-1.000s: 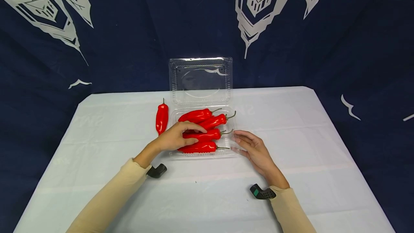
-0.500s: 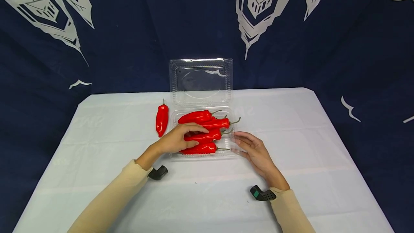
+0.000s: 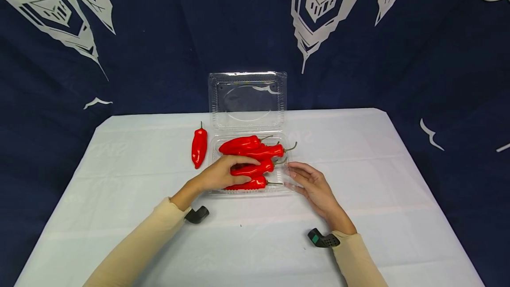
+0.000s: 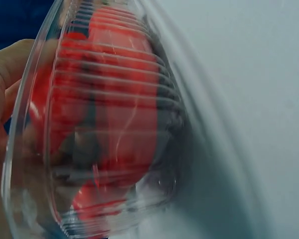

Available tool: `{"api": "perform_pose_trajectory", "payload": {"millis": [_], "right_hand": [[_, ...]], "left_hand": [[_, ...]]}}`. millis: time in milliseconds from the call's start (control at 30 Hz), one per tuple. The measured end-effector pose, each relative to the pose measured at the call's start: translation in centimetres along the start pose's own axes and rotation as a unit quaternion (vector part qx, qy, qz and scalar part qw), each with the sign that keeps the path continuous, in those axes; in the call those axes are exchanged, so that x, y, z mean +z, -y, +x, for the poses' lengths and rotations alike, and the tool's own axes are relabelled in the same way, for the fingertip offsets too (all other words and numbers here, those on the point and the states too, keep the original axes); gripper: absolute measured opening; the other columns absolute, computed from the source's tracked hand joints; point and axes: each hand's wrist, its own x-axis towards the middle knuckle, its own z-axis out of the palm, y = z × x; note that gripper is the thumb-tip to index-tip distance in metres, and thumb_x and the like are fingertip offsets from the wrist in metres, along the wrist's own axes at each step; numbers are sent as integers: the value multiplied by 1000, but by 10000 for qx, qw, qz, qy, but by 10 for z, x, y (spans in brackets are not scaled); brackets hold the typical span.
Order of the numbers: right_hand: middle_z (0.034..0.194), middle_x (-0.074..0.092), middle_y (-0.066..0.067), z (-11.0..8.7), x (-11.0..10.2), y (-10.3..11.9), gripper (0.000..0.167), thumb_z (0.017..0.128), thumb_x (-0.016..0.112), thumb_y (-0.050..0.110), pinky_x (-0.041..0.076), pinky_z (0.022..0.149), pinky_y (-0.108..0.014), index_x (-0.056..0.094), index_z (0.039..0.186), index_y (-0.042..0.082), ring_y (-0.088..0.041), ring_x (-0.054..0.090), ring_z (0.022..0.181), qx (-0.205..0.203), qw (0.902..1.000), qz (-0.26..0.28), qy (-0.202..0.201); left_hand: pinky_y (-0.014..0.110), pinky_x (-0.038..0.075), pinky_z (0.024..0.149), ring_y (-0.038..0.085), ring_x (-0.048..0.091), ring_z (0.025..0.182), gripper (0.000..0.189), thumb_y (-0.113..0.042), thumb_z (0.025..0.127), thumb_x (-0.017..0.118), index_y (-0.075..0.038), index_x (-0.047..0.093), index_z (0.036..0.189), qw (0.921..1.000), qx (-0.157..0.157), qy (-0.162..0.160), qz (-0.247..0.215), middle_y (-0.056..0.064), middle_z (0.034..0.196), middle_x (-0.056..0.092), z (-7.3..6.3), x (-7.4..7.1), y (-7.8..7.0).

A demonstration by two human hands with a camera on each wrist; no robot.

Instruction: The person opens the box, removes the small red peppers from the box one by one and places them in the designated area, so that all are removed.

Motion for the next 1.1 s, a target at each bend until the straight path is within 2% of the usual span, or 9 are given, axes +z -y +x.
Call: {"api": "perform_pose_trajectory", "payload": {"millis": [300, 567, 900, 1100], "right_hand": [[145, 54, -9, 0, 1, 1, 49, 103, 52, 6, 55, 95, -36, 35, 144, -14, -13, 58, 128, -3, 10000, -7, -8], [146, 52, -13, 0, 1, 2, 49, 103, 52, 6, 55, 96, -36, 34, 144, -14, -15, 58, 128, -10, 10000, -7, -3], [144, 54, -8, 0, 2, 1, 49, 103, 53, 7, 55, 95, -36, 35, 145, -13, -14, 59, 127, 52, 10000, -4, -59], [146, 52, -11, 0, 1, 1, 48, 103, 52, 6, 55, 96, -36, 36, 145, -12, -14, 58, 129, 24, 10000, 38, -17]], "left_hand": [[38, 50, 101, 18, 54, 121, 44, -14, 91, 73, -21, 64, 133, 9997, -93, -172, -175, 1, 132, 64, 0, 2, -2], [38, 51, 101, 19, 53, 123, 42, -12, 91, 71, -20, 65, 132, 9993, -50, -232, -272, 1, 132, 63, -1, 2, -2], [36, 53, 97, 19, 52, 124, 42, -11, 91, 71, -19, 66, 132, 9989, 93, -325, -338, 0, 130, 64, -4, 0, -6], [35, 54, 94, 18, 50, 122, 44, -9, 91, 70, -20, 65, 132, 9977, 79, -428, -521, 0, 129, 63, -9, -4, -8]]}}
